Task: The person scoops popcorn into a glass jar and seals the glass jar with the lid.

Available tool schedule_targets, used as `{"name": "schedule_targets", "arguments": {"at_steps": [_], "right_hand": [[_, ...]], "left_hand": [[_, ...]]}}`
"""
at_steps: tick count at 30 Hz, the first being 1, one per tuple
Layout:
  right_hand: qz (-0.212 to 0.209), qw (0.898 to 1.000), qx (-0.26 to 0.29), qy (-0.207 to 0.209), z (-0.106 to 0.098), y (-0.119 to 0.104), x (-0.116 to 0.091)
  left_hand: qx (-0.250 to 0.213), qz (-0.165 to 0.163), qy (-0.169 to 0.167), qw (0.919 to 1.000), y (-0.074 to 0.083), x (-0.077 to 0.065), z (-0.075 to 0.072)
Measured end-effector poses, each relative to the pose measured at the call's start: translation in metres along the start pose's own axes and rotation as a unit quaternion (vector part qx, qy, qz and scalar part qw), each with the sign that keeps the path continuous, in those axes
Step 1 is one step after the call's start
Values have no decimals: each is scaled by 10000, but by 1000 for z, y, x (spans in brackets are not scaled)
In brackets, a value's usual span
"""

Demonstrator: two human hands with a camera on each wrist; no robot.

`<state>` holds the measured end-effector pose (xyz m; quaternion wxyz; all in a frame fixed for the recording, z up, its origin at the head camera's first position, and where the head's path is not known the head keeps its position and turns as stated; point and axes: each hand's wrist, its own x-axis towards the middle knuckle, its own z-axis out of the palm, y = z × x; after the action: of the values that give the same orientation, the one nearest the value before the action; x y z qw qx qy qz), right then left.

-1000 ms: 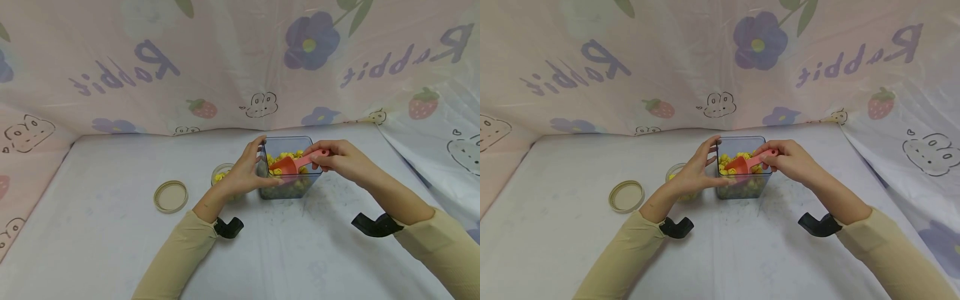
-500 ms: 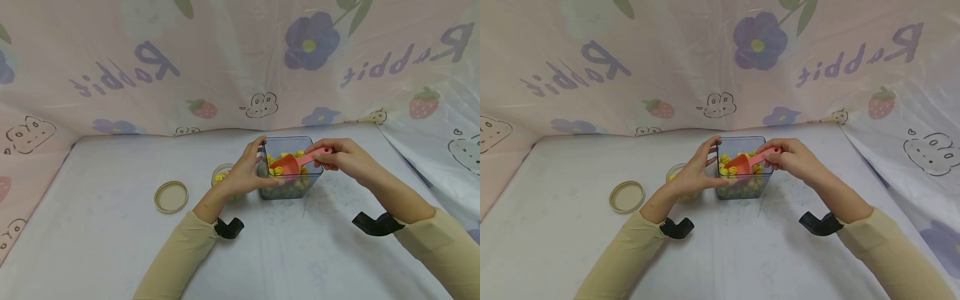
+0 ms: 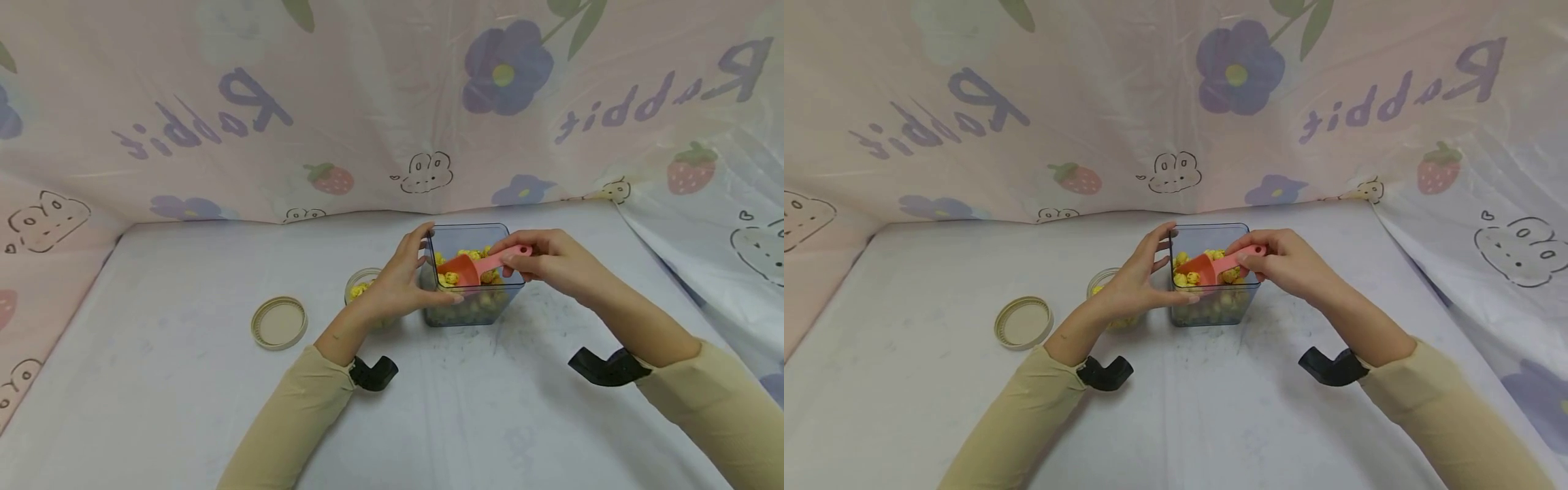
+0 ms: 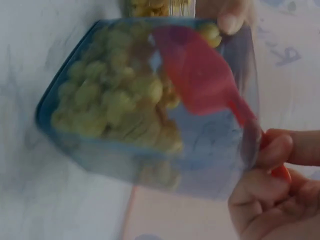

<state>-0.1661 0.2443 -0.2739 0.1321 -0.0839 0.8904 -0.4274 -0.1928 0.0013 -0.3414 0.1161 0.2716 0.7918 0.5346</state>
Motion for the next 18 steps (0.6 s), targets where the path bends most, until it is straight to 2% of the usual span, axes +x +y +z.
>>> {"name": "schedule_targets", "arguments": {"at_steps": [4, 18], "right_hand": [[69, 9999, -64, -51, 3, -4, 2], [204, 9933, 1119, -182, -5, 12, -2]], "left_hand": [[19, -24, -5, 10000, 0, 0, 0], [-11, 51, -21, 10000, 0, -1, 0]]}}
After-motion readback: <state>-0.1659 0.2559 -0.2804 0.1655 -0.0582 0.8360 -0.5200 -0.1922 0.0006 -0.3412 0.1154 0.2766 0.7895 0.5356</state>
